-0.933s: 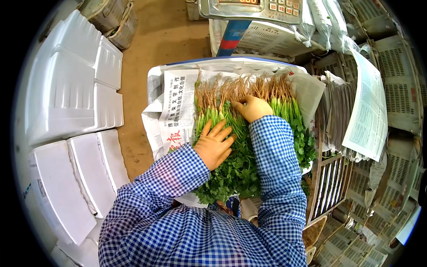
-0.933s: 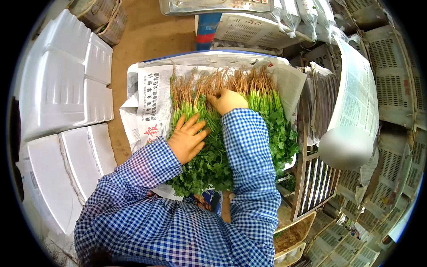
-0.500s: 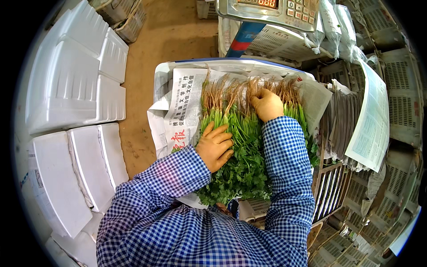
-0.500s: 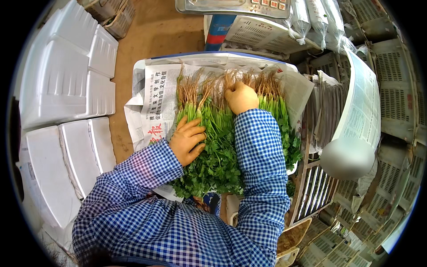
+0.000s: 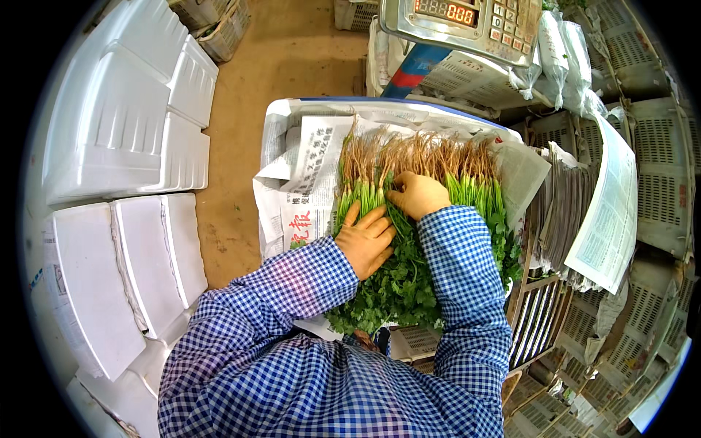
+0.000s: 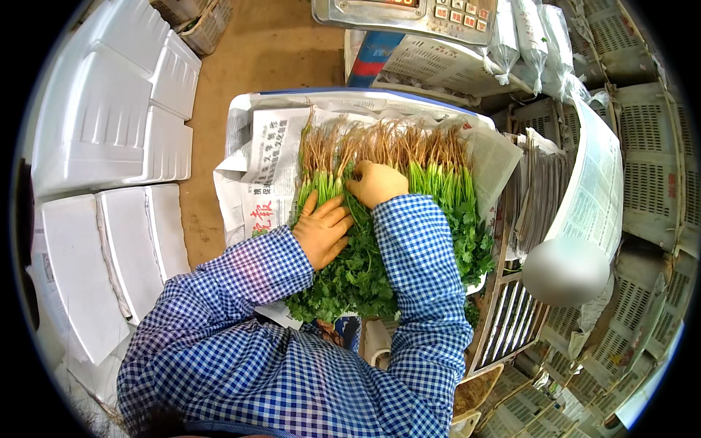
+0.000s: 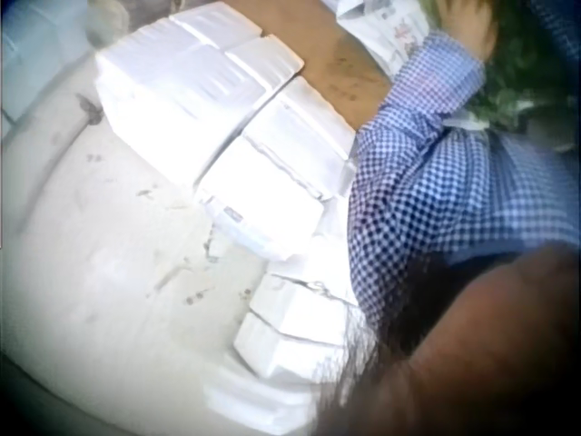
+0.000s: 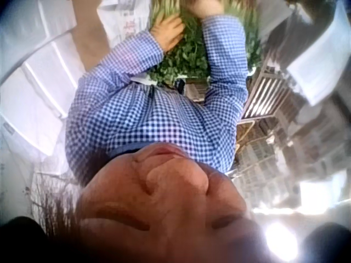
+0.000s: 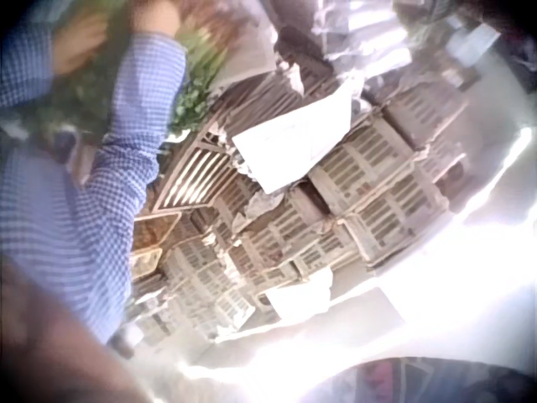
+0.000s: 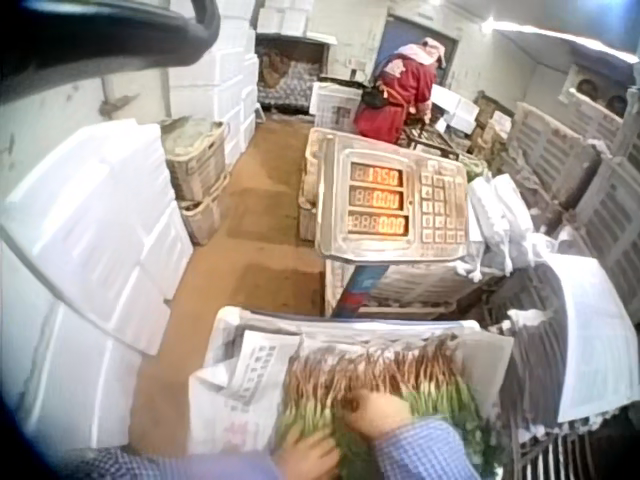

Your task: The person sorts bunches of cilantro by hand, removing loose leaves and debris before organizing the bundles into plastic crates lined with newspaper.

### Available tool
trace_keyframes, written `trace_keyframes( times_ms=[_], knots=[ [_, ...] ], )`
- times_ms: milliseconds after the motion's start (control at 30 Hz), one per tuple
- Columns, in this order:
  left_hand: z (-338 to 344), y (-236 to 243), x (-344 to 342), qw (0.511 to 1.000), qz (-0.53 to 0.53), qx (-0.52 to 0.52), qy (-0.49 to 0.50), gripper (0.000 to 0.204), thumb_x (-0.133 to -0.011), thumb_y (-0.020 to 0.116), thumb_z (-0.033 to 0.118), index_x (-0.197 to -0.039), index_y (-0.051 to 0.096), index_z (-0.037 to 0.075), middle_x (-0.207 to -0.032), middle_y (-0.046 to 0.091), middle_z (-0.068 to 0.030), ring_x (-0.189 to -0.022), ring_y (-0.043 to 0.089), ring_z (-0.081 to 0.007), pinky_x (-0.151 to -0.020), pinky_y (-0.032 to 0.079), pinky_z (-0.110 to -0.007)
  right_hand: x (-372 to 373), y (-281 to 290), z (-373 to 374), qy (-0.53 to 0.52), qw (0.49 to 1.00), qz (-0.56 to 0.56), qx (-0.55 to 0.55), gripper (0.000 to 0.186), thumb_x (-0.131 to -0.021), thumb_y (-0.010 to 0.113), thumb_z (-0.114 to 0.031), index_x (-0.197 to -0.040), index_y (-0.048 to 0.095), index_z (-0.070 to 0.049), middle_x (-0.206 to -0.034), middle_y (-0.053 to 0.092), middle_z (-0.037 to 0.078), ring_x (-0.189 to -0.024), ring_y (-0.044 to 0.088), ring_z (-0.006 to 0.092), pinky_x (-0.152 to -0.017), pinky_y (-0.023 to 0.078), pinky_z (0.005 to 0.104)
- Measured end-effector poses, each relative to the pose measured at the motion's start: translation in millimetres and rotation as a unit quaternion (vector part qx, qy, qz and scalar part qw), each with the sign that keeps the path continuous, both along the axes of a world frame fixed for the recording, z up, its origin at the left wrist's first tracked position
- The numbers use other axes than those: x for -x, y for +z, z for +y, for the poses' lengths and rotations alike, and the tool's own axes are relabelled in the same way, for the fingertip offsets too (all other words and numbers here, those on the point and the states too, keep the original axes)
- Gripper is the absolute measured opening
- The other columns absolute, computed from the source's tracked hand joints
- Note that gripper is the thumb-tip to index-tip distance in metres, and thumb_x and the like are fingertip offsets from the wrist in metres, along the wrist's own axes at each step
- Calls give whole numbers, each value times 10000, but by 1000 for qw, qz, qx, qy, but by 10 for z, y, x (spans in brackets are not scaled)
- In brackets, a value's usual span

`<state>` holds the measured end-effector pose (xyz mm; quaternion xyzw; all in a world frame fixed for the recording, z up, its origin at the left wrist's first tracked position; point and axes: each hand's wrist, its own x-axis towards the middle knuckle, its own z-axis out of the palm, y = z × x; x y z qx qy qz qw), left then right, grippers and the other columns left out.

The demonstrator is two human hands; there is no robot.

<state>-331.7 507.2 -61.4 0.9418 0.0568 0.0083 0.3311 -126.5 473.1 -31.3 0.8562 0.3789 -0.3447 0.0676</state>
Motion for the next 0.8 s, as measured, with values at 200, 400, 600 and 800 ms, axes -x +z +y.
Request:
trace_keyframes(
  times_ms=[200, 400, 600, 800],
  knots=[
    [-39, -99, 44, 1000, -21, -14, 12, 458, -936, 643, 269, -1318, 547, 35, -1363, 531, -147, -1457, 361, -351, -1206, 115, -684, -232, 205, 34, -439, 780, 217, -389, 139, -1004, 640, -168, -1058, 715, -64, -783, 702, 42, -499, 528, 88, -452, 449, 226],
    [-46, -70, 26, 1000, -6, -25, 1, 497, -939, 632, 289, -1356, 551, 32, -1416, 510, -149, -1471, 332, -337, -1199, 114, -697, -130, 2, 325, -103, 972, -16, -210, 296, -934, 668, -302, -1198, 705, -174, -1039, 753, 148, -954, 725, 321, -858, 566, 431],
    [-42, -85, 15, 999, 9, -35, -7, 500, -950, 625, 297, -1373, 557, 39, -1447, 497, -146, -1496, 306, -311, -1200, 120, -702, -91, -332, 593, 121, 970, -143, -155, 234, -918, 640, -242, -1114, 702, -130, -971, 752, 148, -910, 727, 333, -823, 569, 464],
    [-72, -143, 12, 999, -29, -38, -8, 475, -955, 622, 288, -1354, 554, 40, -1443, 492, -155, -1492, 313, -306, -1190, 102, -716, -208, -309, 250, -179, 897, -102, -392, 168, -939, 725, -252, -1010, 690, -104, -808, 741, 95, -652, 706, 233, -614, 567, 362]
  ],
)
